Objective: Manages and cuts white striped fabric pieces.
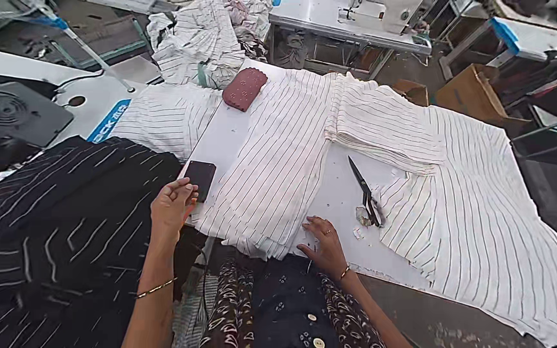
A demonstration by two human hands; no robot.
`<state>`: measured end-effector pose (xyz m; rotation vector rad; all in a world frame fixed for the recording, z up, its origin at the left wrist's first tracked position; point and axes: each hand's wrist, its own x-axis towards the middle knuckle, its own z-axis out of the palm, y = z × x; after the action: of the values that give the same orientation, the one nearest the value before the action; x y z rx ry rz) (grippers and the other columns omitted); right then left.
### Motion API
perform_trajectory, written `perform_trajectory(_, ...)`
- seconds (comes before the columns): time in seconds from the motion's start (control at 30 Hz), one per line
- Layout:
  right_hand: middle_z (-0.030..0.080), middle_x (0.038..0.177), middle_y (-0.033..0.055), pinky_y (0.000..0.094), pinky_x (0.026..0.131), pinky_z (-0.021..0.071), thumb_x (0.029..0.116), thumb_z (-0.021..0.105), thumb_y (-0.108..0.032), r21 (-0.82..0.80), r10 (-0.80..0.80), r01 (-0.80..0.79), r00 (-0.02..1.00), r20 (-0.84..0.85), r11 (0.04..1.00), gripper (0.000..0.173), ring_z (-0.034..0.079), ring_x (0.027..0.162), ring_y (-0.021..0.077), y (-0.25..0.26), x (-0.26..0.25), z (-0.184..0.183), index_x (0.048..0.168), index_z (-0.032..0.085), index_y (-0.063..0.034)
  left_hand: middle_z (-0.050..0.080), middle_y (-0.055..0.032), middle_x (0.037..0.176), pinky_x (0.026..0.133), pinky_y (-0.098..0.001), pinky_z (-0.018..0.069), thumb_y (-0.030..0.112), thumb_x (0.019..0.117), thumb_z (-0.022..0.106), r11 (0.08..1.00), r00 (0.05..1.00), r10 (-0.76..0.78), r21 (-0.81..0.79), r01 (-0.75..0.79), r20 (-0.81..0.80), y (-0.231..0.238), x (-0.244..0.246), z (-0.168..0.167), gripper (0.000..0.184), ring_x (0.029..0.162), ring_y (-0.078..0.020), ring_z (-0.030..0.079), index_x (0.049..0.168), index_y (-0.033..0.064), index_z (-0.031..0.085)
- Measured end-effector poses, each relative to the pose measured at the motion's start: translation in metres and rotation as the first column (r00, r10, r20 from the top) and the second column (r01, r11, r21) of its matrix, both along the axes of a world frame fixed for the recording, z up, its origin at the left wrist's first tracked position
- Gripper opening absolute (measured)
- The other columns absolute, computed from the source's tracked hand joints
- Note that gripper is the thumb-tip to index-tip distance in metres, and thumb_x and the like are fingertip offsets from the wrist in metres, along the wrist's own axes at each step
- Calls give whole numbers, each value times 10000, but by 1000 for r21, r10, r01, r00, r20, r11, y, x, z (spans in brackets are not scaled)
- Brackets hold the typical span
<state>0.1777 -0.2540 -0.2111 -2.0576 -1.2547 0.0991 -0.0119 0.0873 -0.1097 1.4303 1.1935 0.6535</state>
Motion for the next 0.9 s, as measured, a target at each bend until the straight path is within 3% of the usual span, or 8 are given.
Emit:
perform_trajectory(0.13,749,1134,129,407,1019,534,915,685,-163,94,21,-17,999,-37,995,169,690,1138,304,-10,-24,-1,984,789,-49,700,-72,1002,751,-218,560,97,1047,533,995,997,-82,-56,82,-5,-27,-3,-10,288,820,-55,683,1294,-50,560)
perform_trajectory(0.23,752,1108,138,378,1031,532,925,664,-67,88,-6,10,999,-46,996,140,694,1133,292,-30,-28,5,976,780,-9,691,-101,1052,776,-261,562,128,1031,536,977,977,-212,-22,212,-12,-46,7,-16,333,860,-85,678,1310,-53,553)
perform_trajectory(0.43,753,1077,154,372,997,552,903,683,-38,-4,-310,310,950,23,951,139,711,1083,286,-134,-37,25,998,777,-1,671,-147,1113,783,-262,565,187,1038,512,838,840,-543,57,542,5,-56,35,-34,450,880,-54,665,1365,-120,471)
perform_trajectory(0.5,765,932,115,409,821,614,967,672,-169,-161,-523,514,852,-20,843,209,751,871,243,-165,-44,46,1064,764,-7,670,-34,1045,749,-205,561,162,1032,511,817,817,-576,33,575,26,-63,49,-34,411,846,13,661,1344,-102,467)
perform_trajectory(0.57,705,744,137,516,655,569,1004,624,-308,-298,-706,666,707,-40,684,348,696,665,299,-185,-44,65,1122,739,-2,662,-9,1027,749,-199,560,140,1034,506,787,786,-617,30,616,40,-73,61,-32,395,842,21,660,1342,-104,460)
perform_trajectory(0.63,723,811,181,563,688,560,1009,596,-279,-297,-821,788,571,27,539,333,715,728,349,-194,-33,77,1077,751,8,666,-23,1039,756,-203,559,133,1029,516,737,736,-676,55,673,49,-84,71,-28,405,855,18,660,1341,-119,459)
perform_trajectory(0.73,734,1122,199,519,900,571,1025,558,-173,-168,-914,913,391,103,372,287,724,1018,349,-208,1,81,1155,740,7,674,-42,1045,778,-206,557,134,1015,543,646,644,-763,107,756,50,-101,85,-21,405,872,16,658,1316,-129,477)
perform_trajectory(0.9,643,1371,194,498,1095,471,1017,598,-242,-48,-933,940,341,111,338,378,601,1298,359,-224,64,69,1293,686,0,684,-52,1010,800,-207,555,113,1015,536,554,556,-830,179,813,43,-113,91,-14,376,871,21,654,1275,-156,498)
